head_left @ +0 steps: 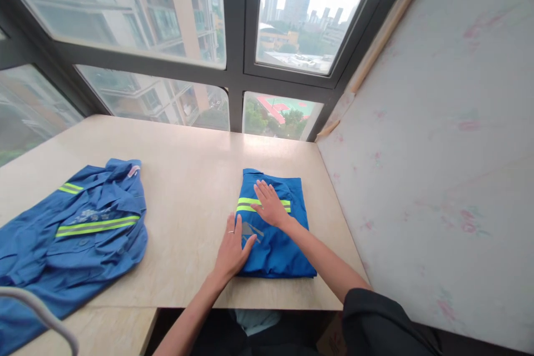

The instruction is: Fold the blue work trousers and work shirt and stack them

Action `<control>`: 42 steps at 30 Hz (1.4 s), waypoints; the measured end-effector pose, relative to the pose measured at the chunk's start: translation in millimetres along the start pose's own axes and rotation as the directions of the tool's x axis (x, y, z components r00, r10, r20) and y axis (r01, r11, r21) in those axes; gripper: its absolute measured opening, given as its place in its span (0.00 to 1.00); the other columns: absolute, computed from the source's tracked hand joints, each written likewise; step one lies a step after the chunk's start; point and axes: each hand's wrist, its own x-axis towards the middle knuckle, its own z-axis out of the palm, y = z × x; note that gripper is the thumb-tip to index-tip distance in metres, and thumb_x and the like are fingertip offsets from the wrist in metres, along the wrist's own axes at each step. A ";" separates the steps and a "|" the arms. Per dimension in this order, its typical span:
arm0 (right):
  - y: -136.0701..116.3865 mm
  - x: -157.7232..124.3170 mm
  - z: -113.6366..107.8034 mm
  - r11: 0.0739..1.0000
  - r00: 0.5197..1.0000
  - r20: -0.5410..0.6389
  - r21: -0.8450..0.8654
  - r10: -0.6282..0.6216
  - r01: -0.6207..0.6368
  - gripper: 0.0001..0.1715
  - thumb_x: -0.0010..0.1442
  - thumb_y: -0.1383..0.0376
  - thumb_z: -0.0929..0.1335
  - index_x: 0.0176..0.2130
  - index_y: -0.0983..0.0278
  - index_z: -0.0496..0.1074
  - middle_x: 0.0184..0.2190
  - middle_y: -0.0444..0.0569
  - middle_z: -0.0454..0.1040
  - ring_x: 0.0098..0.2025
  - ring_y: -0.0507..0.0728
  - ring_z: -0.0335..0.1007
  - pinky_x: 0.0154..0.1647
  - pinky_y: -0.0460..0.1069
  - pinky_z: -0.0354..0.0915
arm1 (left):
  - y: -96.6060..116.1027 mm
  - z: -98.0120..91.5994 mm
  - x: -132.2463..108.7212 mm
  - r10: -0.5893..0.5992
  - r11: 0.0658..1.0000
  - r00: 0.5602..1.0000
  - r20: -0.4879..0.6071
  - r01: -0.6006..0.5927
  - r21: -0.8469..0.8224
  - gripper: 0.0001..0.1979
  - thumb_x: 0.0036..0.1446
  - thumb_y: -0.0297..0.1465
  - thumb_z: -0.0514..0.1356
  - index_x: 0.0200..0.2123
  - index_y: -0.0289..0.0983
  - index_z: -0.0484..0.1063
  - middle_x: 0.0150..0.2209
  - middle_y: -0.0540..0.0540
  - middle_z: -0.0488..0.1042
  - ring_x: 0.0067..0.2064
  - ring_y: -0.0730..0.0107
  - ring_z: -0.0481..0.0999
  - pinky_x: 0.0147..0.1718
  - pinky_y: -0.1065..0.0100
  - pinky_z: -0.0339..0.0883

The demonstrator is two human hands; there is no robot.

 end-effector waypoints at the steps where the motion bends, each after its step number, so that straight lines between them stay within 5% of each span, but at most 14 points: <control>1: -1.0 -20.2 -4.4 0.999 1.000 0.004 -0.034 0.023 -0.023 0.39 0.68 0.51 0.59 0.69 0.70 0.50 0.70 0.59 0.44 0.72 0.62 0.32 0.70 0.62 0.38 | 2.0 3.1 -0.3 0.030 1.000 1.000 0.006 -0.030 -0.001 0.41 0.63 0.47 0.51 0.69 0.29 0.42 0.69 0.28 0.44 0.69 0.45 0.45 0.62 0.44 0.54; 8: 47.5 -141.5 -23.2 0.906 0.920 0.017 -0.183 0.391 -0.382 0.37 0.68 0.50 0.59 0.67 0.70 0.55 0.69 0.62 0.47 0.70 0.66 0.40 0.67 0.64 0.47 | 65.4 39.9 -2.7 0.084 0.996 0.996 0.005 -0.084 0.017 0.39 0.61 0.42 0.52 0.67 0.21 0.46 0.66 0.20 0.47 0.69 0.39 0.46 0.61 0.41 0.52; 14: 107.1 -186.7 -50.3 0.890 0.900 0.019 -0.159 0.436 -0.428 0.36 0.69 0.51 0.58 0.66 0.70 0.58 0.68 0.62 0.50 0.70 0.65 0.43 0.67 0.64 0.47 | 139.1 62.5 12.6 0.041 0.999 0.975 0.218 -0.037 -0.022 0.38 0.58 0.41 0.53 0.66 0.23 0.51 0.66 0.20 0.46 0.68 0.34 0.47 0.62 0.36 0.45; 18: 139.6 -202.8 -57.6 0.875 0.874 0.036 -0.033 0.484 -0.483 0.34 0.68 0.51 0.56 0.64 0.69 0.61 0.67 0.61 0.53 0.69 0.64 0.46 0.67 0.64 0.47 | 150.5 59.7 22.0 0.035 0.998 0.934 0.355 -0.011 -0.068 0.35 0.61 0.42 0.50 0.67 0.30 0.52 0.67 0.26 0.47 0.68 0.35 0.48 0.60 0.31 0.44; 22: 148.2 -206.9 -55.8 0.855 0.860 0.016 0.092 0.511 -0.510 0.37 0.65 0.46 0.56 0.62 0.67 0.64 0.65 0.61 0.56 0.68 0.65 0.49 0.66 0.66 0.49 | 99.1 31.9 29.2 0.015 0.993 0.972 0.233 0.013 -0.116 0.32 0.63 0.41 0.50 0.64 0.27 0.56 0.66 0.26 0.53 0.67 0.44 0.52 0.63 0.47 0.53; 26: 123.3 -200.2 -59.5 0.879 0.878 -0.106 0.166 0.466 -0.447 0.42 0.62 0.42 0.58 0.63 0.67 0.62 0.65 0.60 0.56 0.69 0.66 0.48 0.68 0.65 0.47 | 1.0 -44.2 29.2 -0.207 0.977 0.976 -0.062 0.209 0.029 0.30 0.61 0.35 0.52 0.62 0.25 0.56 0.65 0.25 0.55 0.68 0.47 0.52 0.65 0.50 0.49; 29: 92.1 -188.1 -62.0 0.882 0.897 -0.096 0.256 0.431 -0.396 0.43 0.61 0.42 0.60 0.63 0.66 0.61 0.64 0.59 0.59 0.67 0.65 0.52 0.68 0.62 0.50 | -71.9 -121.7 17.9 -0.368 0.892 0.888 -0.277 0.420 0.164 0.31 0.60 0.33 0.52 0.62 0.20 0.54 0.65 0.22 0.52 0.69 0.43 0.47 0.65 0.46 0.43; 33: 50.5 -160.2 -52.3 0.841 0.915 0.032 0.384 0.402 -0.383 0.40 0.59 0.42 0.62 0.60 0.64 0.66 0.60 0.57 0.66 0.64 0.66 0.59 0.64 0.62 0.58 | -141.6 -202.7 -8.4 -0.592 0.609 0.653 -0.472 0.747 0.268 0.42 0.54 0.38 0.60 0.65 0.22 0.50 0.64 0.21 0.52 0.68 0.34 0.46 0.60 0.40 0.48; 35: 31.6 -142.5 -43.5 0.834 0.933 0.085 0.427 0.349 -0.350 0.38 0.58 0.43 0.63 0.57 0.64 0.68 0.58 0.57 0.68 0.62 0.66 0.62 0.63 0.62 0.59 | -162.3 -223.6 -21.3 -0.711 0.546 0.589 -0.384 0.807 0.226 0.40 0.53 0.39 0.61 0.64 0.24 0.55 0.60 0.22 0.60 0.64 0.34 0.56 0.56 0.41 0.56; 38: 4.0 -114.7 -31.7 0.837 0.955 0.140 0.461 0.260 -0.295 0.36 0.58 0.44 0.63 0.56 0.64 0.70 0.57 0.58 0.69 0.61 0.66 0.63 0.64 0.63 0.58 | -174.0 -236.3 -32.2 -0.755 0.578 0.593 -0.282 0.803 0.141 0.23 0.58 0.33 0.55 0.55 0.31 0.70 0.53 0.30 0.70 0.55 0.44 0.69 0.52 0.50 0.64; 42: -35.0 -80.3 -23.3 0.820 0.975 0.161 0.530 0.153 -0.216 0.33 0.60 0.46 0.64 0.55 0.63 0.70 0.56 0.57 0.70 0.61 0.65 0.63 0.64 0.63 0.58 | -148.4 -236.6 -23.2 -0.631 0.723 0.610 -0.480 0.687 -0.077 0.19 0.60 0.29 0.51 0.50 0.31 0.74 0.50 0.36 0.74 0.53 0.54 0.73 0.54 0.57 0.64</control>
